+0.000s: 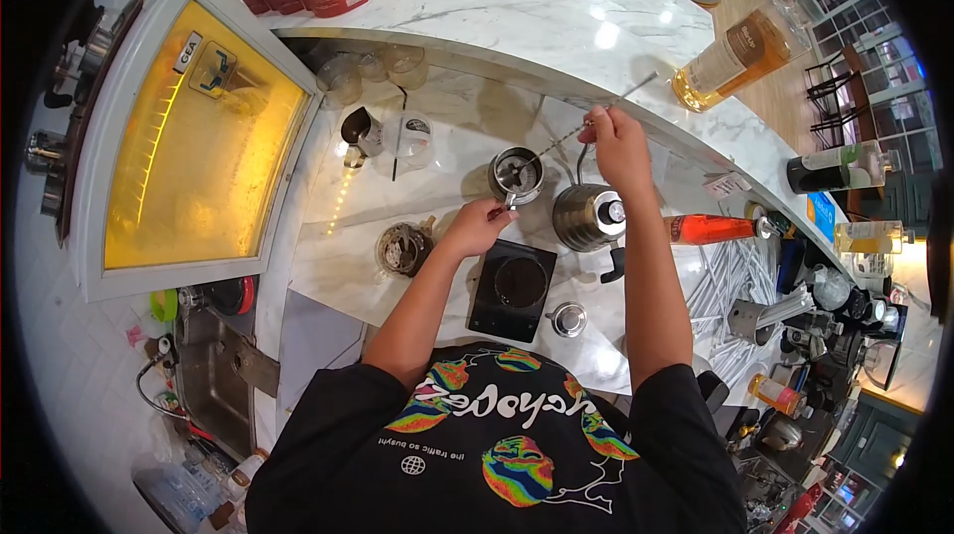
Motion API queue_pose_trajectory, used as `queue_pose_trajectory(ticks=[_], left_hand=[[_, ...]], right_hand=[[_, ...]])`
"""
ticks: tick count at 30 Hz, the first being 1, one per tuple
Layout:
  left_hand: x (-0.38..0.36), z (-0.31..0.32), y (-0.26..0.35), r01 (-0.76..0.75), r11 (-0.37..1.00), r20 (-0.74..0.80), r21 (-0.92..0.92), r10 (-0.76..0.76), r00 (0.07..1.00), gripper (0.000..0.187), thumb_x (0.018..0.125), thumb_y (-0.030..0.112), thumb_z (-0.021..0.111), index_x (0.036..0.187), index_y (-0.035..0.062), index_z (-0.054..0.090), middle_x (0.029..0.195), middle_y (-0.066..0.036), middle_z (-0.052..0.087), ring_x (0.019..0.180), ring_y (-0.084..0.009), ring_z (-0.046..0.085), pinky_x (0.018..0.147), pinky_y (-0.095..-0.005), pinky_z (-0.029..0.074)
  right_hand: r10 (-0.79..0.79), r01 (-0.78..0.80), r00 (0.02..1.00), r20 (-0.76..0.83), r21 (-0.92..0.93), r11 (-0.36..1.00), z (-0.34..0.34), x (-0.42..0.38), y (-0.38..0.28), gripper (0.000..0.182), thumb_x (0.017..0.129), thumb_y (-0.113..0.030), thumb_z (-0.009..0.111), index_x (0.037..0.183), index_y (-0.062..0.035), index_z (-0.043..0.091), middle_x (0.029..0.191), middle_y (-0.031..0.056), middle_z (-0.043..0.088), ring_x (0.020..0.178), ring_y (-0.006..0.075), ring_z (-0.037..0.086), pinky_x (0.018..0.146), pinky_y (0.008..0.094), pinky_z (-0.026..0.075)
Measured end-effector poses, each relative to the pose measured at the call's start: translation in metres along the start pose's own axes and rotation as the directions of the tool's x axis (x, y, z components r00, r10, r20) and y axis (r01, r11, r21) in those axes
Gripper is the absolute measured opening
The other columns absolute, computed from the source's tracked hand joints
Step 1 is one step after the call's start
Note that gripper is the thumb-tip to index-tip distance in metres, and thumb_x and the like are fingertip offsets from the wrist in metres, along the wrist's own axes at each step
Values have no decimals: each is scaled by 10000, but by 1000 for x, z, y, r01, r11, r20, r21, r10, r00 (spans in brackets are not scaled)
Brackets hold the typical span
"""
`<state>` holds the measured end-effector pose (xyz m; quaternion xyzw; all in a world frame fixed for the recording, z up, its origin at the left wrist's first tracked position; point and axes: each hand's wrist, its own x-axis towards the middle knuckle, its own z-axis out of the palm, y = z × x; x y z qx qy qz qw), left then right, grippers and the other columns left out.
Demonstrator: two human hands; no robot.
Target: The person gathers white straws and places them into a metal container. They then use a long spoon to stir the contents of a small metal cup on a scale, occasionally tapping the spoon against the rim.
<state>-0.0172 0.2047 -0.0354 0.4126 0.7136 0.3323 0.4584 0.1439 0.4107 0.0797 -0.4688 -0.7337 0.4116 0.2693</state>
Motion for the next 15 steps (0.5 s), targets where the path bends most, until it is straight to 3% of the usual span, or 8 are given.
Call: queue_pose_trajectory(ticks=[3,10,15], left_hand=[[1,2,-2,4,999,10,-32,-4,1000,389,990,335,755,1112,-35,745,910,-121,757,817,-161,655,797,-347,542],[-2,15,-17,-36,995,-130,-94,24,991,333,997,309,745,1090,-10,762,881,-83,757,773,-136,636,765,-339,539],[-9,12,-21,-8,997,-127,-82,-2,992,290,1014,271,715,1109,0,754,876,-63,737,764,-125,606,737,-323,515]], right_hand=[[-44,45,999,32,-34,998,6,-5,-25,351,1042,-287,570,1005,17,741,795,143,755,737,284,720,740,398,542],[-74,78,993,94,-42,996,29,8,-30,356,1030,-289,596,934,21,740,779,154,746,728,307,722,722,416,541],[-68,79,988,140,-77,994,34,9,-32,363,1038,-278,582,910,25,733,755,164,733,722,322,720,724,424,540]])
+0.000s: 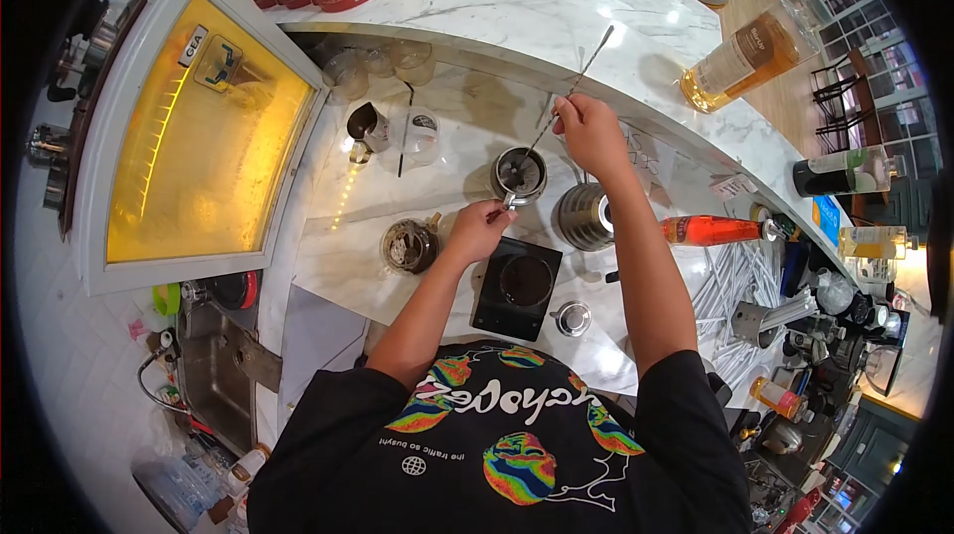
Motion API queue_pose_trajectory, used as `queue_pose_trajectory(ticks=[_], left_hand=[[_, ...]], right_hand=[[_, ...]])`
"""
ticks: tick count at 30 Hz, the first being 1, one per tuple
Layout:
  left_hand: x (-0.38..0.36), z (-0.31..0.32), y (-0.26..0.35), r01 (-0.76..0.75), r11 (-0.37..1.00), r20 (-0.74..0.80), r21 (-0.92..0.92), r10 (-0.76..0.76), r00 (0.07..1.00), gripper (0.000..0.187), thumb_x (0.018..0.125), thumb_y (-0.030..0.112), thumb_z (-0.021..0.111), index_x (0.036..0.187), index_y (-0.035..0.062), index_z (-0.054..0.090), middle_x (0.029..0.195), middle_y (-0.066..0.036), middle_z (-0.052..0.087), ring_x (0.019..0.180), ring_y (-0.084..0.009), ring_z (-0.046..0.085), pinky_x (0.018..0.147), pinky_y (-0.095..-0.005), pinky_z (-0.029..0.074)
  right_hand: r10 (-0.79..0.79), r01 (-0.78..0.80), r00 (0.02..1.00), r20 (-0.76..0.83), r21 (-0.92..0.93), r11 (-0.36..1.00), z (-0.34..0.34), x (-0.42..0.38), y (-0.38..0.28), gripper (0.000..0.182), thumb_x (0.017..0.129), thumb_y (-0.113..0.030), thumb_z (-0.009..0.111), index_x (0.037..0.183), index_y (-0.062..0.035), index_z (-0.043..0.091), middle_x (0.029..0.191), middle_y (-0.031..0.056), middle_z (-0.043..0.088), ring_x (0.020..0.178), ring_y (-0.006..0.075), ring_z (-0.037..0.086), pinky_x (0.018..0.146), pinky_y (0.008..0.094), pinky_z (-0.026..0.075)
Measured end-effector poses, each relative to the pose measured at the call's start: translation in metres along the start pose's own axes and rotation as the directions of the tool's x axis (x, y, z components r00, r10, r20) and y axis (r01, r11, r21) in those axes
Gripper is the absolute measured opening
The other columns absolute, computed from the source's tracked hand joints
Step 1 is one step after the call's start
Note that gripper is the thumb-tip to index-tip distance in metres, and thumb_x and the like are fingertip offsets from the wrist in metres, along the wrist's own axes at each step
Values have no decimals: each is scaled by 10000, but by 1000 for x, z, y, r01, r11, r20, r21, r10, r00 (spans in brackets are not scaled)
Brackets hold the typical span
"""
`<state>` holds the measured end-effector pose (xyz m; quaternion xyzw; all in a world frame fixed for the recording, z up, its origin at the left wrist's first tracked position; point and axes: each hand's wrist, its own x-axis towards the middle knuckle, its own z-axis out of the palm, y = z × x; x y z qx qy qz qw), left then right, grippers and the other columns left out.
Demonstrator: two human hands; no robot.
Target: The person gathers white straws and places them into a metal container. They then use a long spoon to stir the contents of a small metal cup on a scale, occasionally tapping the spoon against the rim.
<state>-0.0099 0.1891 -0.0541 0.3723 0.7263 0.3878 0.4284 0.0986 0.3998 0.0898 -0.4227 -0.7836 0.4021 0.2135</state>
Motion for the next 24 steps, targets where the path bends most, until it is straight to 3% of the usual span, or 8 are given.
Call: queue_pose_trajectory(ticks=[9,12,15,19,22,24], left_hand=[[-7,5,-7,-4,995,-107,-97,-6,994,253,1005,268,712,1023,16,724,767,-35,653,693,-127,547,673,-319,478],[-8,4,-4,13,995,-97,-104,-23,995,248,998,264,717,1021,17,727,749,-47,653,678,-136,552,663,-321,477],[-12,-1,2,39,993,-75,-112,-48,996,250,1022,258,693,1049,11,721,818,-34,674,737,-124,567,708,-311,485],[-13,8,-7,-12,969,-117,-245,-18,993,238,1042,229,664,1122,7,701,912,-28,694,813,-122,605,761,-309,504],[-8,11,-20,-26,978,-133,-208,-2,991,315,1012,235,694,1250,30,690,986,-108,752,823,-173,677,786,-336,555],[-9,11,-21,30,976,-124,-217,-59,991,322,1010,231,696,1266,36,689,969,-102,745,816,-176,671,779,-339,553]], right_hand=[[-15,15,1000,-8,13,1000,7,-2,-2,383,1050,-285,569,900,32,723,743,180,717,716,343,716,720,438,541],[-25,25,1000,15,-17,1000,7,-2,2,386,1059,-332,583,989,15,737,759,120,731,716,223,714,706,367,535],[-11,11,1000,-12,-26,1000,7,-6,-2,380,1035,-307,618,947,43,736,746,185,716,705,339,708,705,428,538],[9,-9,1000,-19,-17,1000,5,-12,-2,367,1032,-308,629,960,35,740,754,183,720,703,336,705,703,427,537],[-9,8,999,-47,-12,1000,6,-13,3,357,1032,-300,628,946,30,733,753,181,720,707,329,710,703,426,536],[-11,10,999,-47,-22,1000,6,-12,3,352,1031,-294,627,933,29,727,750,179,720,712,325,713,702,424,536]])
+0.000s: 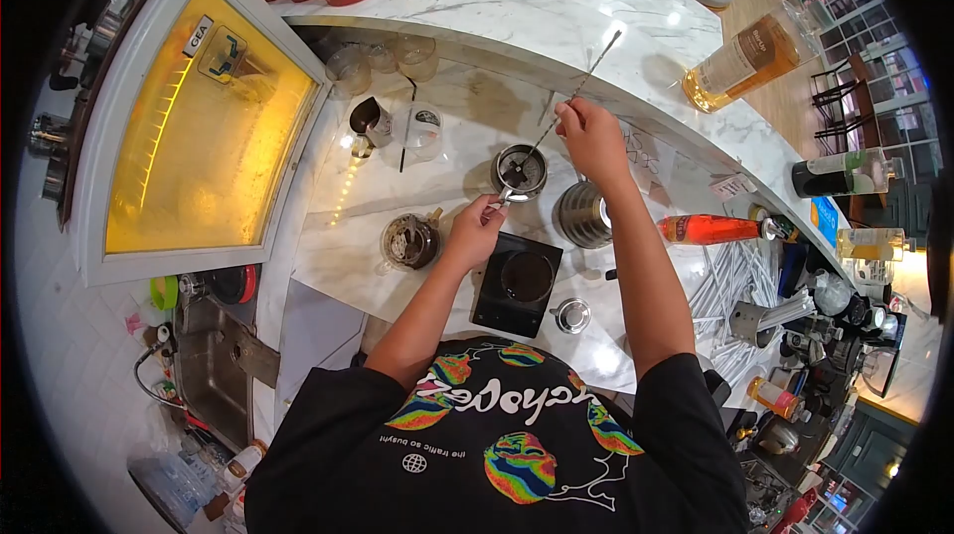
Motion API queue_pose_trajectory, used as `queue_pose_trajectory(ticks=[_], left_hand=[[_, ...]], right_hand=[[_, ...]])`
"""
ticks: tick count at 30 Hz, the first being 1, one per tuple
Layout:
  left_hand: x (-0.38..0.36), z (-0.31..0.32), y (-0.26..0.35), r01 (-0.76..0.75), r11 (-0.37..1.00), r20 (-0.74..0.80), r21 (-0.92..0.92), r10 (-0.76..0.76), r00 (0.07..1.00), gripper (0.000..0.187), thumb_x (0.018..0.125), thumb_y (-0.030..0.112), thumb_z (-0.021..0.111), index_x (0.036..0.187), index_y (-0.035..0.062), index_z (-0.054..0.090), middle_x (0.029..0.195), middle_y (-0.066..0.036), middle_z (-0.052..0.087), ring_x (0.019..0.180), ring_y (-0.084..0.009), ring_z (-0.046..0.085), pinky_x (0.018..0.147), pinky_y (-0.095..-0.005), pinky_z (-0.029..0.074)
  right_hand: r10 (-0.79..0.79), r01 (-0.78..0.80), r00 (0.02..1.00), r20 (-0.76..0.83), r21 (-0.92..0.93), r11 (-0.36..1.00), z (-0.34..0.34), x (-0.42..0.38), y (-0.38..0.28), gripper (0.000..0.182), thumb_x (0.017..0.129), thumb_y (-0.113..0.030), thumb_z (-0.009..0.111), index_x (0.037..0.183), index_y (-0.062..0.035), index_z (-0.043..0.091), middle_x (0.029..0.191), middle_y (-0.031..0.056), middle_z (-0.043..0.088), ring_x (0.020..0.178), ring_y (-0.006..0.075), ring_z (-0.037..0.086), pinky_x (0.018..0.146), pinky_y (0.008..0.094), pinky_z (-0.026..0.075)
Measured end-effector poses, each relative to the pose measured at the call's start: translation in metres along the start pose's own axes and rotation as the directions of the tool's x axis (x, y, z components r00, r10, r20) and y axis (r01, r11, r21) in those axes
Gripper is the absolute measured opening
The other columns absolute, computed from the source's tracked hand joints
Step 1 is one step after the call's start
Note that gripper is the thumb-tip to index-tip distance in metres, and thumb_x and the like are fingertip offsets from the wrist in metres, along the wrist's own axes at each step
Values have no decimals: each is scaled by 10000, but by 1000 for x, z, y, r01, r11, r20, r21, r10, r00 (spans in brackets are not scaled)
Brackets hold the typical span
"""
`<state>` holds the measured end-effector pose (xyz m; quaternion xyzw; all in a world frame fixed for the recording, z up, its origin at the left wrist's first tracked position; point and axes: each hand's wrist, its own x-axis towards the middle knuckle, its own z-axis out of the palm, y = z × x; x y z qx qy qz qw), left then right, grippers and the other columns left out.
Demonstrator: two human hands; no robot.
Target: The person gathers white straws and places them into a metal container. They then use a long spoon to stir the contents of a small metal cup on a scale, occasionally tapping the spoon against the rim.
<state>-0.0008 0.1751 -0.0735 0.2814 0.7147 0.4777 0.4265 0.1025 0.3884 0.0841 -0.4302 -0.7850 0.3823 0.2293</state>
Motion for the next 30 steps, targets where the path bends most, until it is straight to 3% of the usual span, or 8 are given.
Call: queue_pose_trajectory(ticks=[4,7,13,19,22,25,30], left_hand=[[-6,-2,6,-1,1000,-29,-11,1,1000,331,1006,235,701,1278,46,692,935,-90,727,804,-174,658,764,-338,548],[-10,-6,13,31,999,24,7,-31,999,331,1046,210,653,1302,0,640,1002,-78,714,902,-135,653,812,-302,532],[-8,-4,10,49,998,29,-24,-49,998,290,1047,219,654,1251,13,676,951,-37,688,844,-111,616,784,-287,514],[1,-1,8,91,992,139,-89,-78,987,209,1055,234,652,1130,62,744,856,24,632,763,-76,545,730,-259,473],[-9,1,17,143,985,47,-101,-139,989,220,1062,245,649,1092,54,754,846,21,635,763,-75,553,728,-259,474],[-9,3,2,67,988,-13,-140,-70,997,238,1068,254,648,1066,45,761,862,14,647,762,-78,558,722,-262,476],[-12,0,8,130,965,-6,-226,-135,991,283,1066,243,648,1249,32,690,933,-29,691,805,-93,596,745,-263,491]], right_hand=[[-58,57,998,28,34,998,7,6,-1,338,1027,-273,625,916,32,719,744,176,720,706,320,716,699,419,537],[-56,53,997,51,69,996,15,11,1,327,1025,-262,624,916,31,721,743,170,723,698,316,716,697,414,538],[-73,67,995,70,88,994,16,12,2,323,1024,-258,619,918,27,726,749,165,731,697,307,719,700,408,542],[-112,104,986,121,71,992,17,17,6,338,1025,-272,607,901,20,721,751,164,731,702,314,719,702,412,545],[-122,112,983,134,83,990,20,20,10,350,1024,-284,612,890,21,720,744,161,726,698,309,714,699,411,542],[-87,71,987,138,118,991,25,18,9,359,1021,-301,626,906,23,729,736,159,721,690,298,706,694,407,539],[-77,68,988,131,72,995,24,10,2,368,1015,-323,665,971,33,745,756,165,725,680,289,694,691,394,538]])
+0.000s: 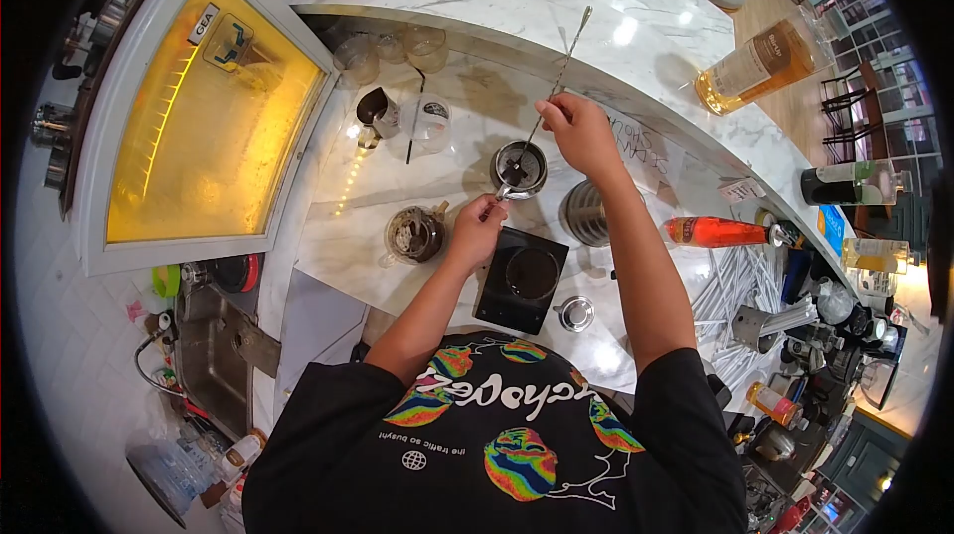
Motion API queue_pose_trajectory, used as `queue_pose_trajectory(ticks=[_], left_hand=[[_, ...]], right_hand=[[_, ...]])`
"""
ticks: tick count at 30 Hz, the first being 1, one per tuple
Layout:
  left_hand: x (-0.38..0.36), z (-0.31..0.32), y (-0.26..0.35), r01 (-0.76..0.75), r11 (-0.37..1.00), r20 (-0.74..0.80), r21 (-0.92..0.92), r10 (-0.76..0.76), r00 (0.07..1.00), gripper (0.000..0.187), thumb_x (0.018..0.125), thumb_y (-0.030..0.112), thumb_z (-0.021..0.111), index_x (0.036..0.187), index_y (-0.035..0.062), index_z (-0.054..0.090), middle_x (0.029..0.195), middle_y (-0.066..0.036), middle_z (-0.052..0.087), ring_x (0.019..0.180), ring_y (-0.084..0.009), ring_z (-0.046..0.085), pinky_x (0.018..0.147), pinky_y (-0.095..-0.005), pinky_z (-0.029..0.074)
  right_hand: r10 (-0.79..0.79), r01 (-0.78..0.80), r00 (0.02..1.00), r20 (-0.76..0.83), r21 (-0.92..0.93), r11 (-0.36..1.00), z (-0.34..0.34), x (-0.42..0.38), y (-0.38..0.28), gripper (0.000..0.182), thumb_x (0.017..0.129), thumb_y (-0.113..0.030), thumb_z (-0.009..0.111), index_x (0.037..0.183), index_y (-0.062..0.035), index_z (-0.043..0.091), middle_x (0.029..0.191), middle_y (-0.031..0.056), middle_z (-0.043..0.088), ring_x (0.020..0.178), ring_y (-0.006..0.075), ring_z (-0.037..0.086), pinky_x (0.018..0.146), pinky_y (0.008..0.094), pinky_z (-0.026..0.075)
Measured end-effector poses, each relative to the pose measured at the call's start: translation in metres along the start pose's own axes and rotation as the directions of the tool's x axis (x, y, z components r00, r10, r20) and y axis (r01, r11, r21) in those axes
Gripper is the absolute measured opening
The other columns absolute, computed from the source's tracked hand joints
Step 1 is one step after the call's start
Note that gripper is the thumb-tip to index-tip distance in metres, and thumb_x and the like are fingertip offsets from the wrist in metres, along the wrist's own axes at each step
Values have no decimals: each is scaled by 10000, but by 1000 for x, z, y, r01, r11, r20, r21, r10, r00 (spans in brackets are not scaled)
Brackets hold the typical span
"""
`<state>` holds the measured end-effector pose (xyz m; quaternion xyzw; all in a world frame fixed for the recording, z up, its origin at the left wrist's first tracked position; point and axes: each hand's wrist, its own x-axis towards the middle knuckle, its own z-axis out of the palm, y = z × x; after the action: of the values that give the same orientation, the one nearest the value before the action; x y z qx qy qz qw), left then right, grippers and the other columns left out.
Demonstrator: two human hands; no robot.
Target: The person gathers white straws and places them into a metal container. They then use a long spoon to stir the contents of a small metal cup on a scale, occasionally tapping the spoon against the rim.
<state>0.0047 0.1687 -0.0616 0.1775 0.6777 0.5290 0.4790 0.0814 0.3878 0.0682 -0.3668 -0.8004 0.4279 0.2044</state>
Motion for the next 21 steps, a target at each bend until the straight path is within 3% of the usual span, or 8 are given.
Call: queue_pose_trajectory(ticks=[3,7,9,12,18,21], left_hand=[[-8,-1,13,26,1000,-7,1,-26,1000,413,1064,247,645,1415,40,577,991,-61,710,845,-116,622,782,-276,500],[-21,-5,23,30,999,-6,22,-30,1000,541,1060,270,643,1532,75,467,1067,-90,716,883,-151,642,827,-307,503],[-27,-8,23,26,999,11,28,-27,1000,551,1056,276,646,1541,93,460,1092,-95,713,896,-156,645,837,-315,502],[-30,-15,21,18,999,14,47,-19,1000,556,1052,286,646,1546,113,458,1116,-97,712,922,-159,650,832,-315,500],[-43,-22,23,3,998,7,69,-3,1000,553,1050,320,639,1544,141,466,1140,-84,713,960,-159,658,810,-315,495],[-50,-27,25,-27,998,19,48,26,999,541,1053,318,631,1540,148,471,1147,-77,713,963,-156,656,808,-319,493]], right_hand=[[4,-4,1000,-29,6,1000,-2,-4,-1,377,1012,-332,678,992,39,746,773,172,731,684,280,692,693,390,538],[41,-41,999,-19,-16,999,-6,-6,-2,384,1022,-322,683,1057,57,735,838,139,762,774,176,721,736,315,541],[62,-62,998,-21,-5,998,-9,-9,-3,384,1023,-320,684,1069,58,734,855,133,763,786,172,717,750,308,540],[55,-51,997,-58,74,996,-6,-13,6,422,1002,-377,686,1036,39,753,793,147,746,709,252,698,712,375,543],[78,-77,995,-66,15,997,-18,-20,0,410,1008,-369,675,1065,30,752,841,145,759,773,220,709,762,353,544],[121,-114,990,-75,95,989,-23,-30,6,403,1015,-358,675,1080,32,748,872,135,764,811,205,711,784,341,544]])
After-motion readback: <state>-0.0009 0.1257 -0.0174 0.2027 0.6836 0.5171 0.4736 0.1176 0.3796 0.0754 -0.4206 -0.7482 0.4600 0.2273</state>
